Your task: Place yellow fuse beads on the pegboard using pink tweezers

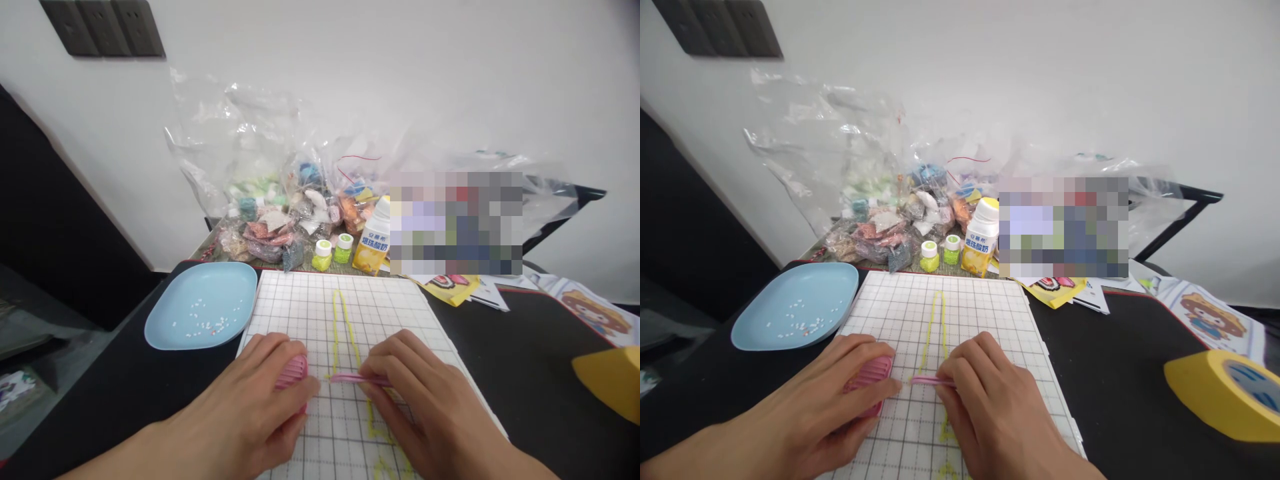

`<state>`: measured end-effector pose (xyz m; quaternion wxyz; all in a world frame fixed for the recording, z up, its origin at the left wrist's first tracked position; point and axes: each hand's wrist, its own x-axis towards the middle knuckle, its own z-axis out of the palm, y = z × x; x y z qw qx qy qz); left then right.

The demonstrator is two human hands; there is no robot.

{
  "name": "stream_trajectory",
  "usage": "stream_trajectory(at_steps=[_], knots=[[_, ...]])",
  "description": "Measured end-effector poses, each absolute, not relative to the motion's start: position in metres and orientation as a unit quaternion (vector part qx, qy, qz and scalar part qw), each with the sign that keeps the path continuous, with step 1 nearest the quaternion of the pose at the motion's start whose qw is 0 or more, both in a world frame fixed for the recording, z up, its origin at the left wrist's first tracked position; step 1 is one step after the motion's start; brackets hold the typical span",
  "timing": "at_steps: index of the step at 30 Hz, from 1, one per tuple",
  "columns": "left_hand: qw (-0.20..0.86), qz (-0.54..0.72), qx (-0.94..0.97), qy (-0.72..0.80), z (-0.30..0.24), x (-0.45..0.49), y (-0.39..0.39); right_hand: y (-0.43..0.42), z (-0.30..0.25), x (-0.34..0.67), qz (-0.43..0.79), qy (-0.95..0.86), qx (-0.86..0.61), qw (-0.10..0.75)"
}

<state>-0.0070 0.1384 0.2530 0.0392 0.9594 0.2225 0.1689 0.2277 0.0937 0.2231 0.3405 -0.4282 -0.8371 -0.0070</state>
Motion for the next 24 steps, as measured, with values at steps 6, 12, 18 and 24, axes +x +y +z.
stream_trajectory(at_steps=[6,12,18,24], knots=[[0.033,0.169,0.958,0.231,0.2545,-0.008,0.139,0.0932,0.2223,0.2261,-0.005,-0.837,-0.43,0.34],[0.037,0.177,0.956,0.232,0.2549,-0.0077,0.1391,0.0937,0.2209,0.2244,0.004,-0.836,-0.426,0.346],[0.047,0.181,0.954,0.233,0.2561,-0.0051,0.1394,0.0944,0.2218,0.2265,-0.01,-0.832,-0.436,0.344],[0.041,0.173,0.956,0.235,0.2569,-0.0095,0.1369,0.0952,0.2223,0.2286,-0.029,-0.825,-0.448,0.344]])
